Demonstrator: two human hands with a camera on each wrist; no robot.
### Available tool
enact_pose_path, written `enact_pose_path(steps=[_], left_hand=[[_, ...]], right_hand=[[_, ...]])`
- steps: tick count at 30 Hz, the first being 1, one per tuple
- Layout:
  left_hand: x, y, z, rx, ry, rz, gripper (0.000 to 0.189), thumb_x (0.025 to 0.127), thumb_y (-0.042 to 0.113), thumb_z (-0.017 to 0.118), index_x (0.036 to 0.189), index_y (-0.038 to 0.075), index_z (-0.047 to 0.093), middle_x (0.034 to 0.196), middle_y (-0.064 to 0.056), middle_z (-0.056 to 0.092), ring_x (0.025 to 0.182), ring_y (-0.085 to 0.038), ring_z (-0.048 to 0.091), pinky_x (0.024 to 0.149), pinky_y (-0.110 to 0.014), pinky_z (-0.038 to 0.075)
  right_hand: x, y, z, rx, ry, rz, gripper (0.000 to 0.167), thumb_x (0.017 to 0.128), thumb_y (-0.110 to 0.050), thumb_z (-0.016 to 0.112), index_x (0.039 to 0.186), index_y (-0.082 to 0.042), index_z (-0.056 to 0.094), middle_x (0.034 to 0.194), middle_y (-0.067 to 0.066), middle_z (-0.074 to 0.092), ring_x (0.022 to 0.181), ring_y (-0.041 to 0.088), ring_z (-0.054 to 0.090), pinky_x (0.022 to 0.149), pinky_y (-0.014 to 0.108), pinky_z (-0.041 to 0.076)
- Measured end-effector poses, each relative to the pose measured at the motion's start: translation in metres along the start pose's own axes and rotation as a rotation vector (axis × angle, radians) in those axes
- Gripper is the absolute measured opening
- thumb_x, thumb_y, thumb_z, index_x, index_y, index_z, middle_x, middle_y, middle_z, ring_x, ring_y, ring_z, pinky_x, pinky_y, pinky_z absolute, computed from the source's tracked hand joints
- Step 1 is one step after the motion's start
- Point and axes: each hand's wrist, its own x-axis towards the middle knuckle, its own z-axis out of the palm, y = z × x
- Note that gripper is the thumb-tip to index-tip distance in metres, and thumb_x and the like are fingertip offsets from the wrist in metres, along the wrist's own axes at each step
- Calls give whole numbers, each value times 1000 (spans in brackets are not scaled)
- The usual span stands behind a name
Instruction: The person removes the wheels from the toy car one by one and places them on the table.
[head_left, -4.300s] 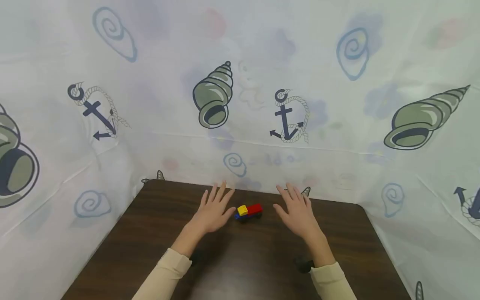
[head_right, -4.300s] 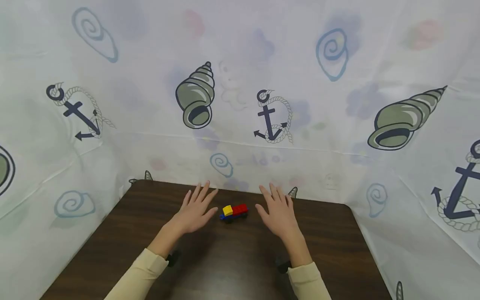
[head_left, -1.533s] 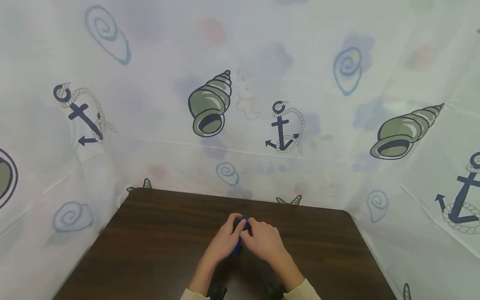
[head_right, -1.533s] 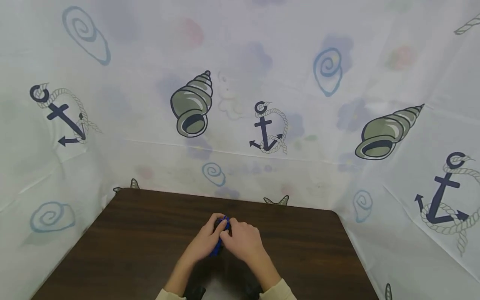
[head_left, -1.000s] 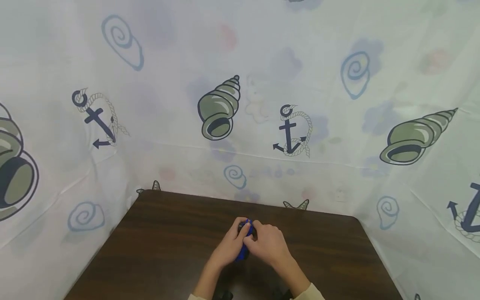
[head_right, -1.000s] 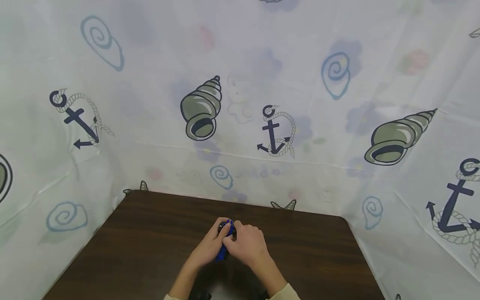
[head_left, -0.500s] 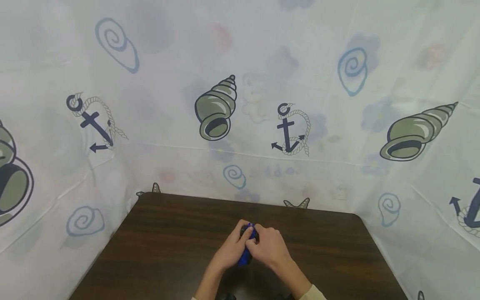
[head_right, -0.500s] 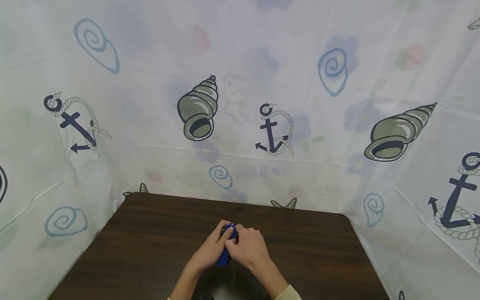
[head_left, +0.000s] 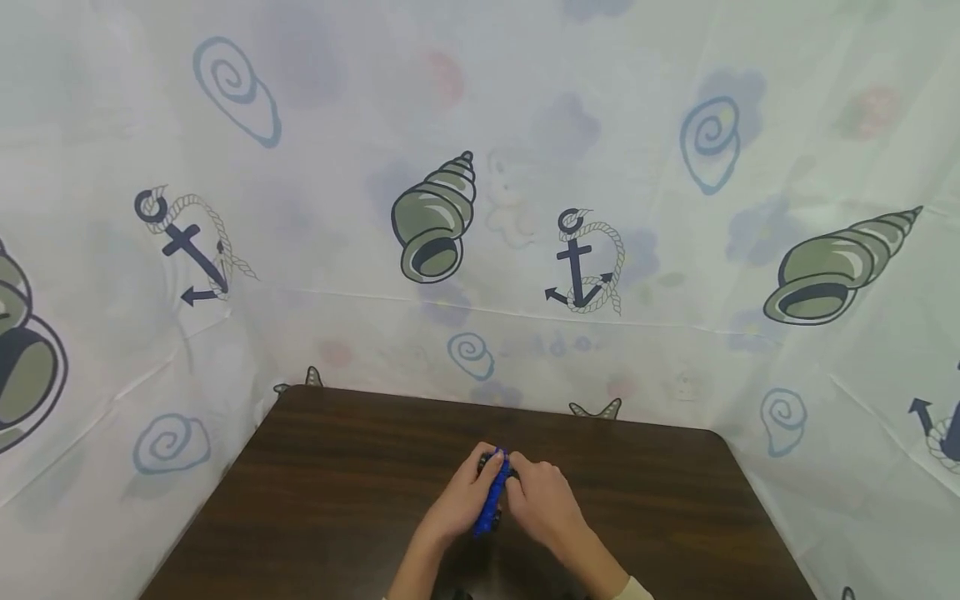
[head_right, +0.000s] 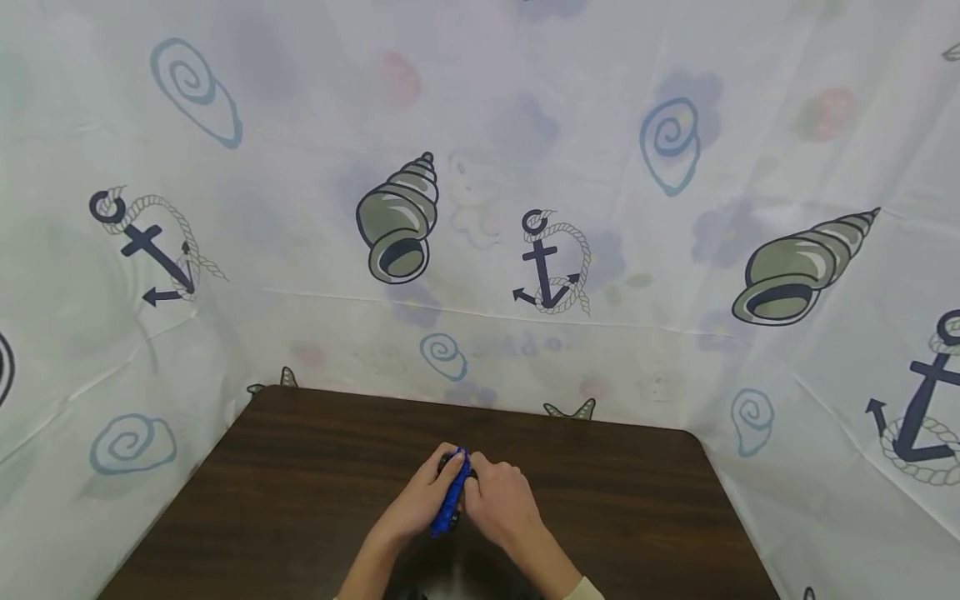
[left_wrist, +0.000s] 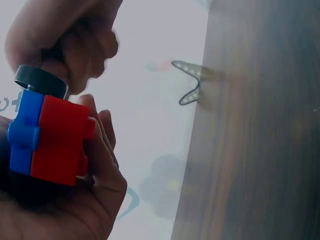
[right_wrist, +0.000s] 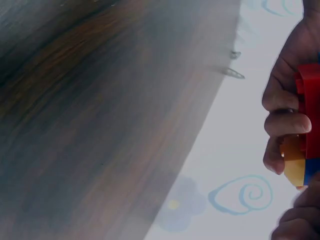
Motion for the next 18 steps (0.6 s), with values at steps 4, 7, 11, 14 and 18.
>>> enact_pose_path(steps=[4,7,11,14,18], left_hand=[[0,0,2,-14,20,4,45,115,53,39,133,13,48,96,-6,62,78,-18,65,70,-31,56],[1,-1,4,-38,21,-4,46,115,53,40,136,12,47,99,-6,63,82,-18,66,72,-33,56],[1,-4,6,-54,49,-27,48,115,54,41,138,13,47,108,-9,63,86,-22,67,75,-36,57],[1,-3,6,-48,64,-39,49,114,56,41,140,15,47,114,-12,63,87,-25,69,76,-37,58],[1,2,7,-61,63,-41,50,114,54,43,142,13,47,118,-17,65,86,-25,69,76,-36,58]], right_hand=[[-1,-3,3,125,-48,104,16,104,-13,48,91,-15,57,61,-11,40,47,4,32,45,24,31],[-3,-4,5,194,-38,151,19,104,-13,46,88,-16,54,64,-10,41,49,5,33,47,24,31],[-4,-3,7,243,-18,150,23,106,-11,42,85,-16,51,67,-9,39,53,5,34,48,25,30],[-3,-2,9,249,9,153,27,109,-10,38,86,-15,52,69,-9,37,56,6,35,49,25,30],[1,-1,7,243,32,199,27,111,-12,38,90,-13,55,72,-6,40,59,9,39,51,27,33]])
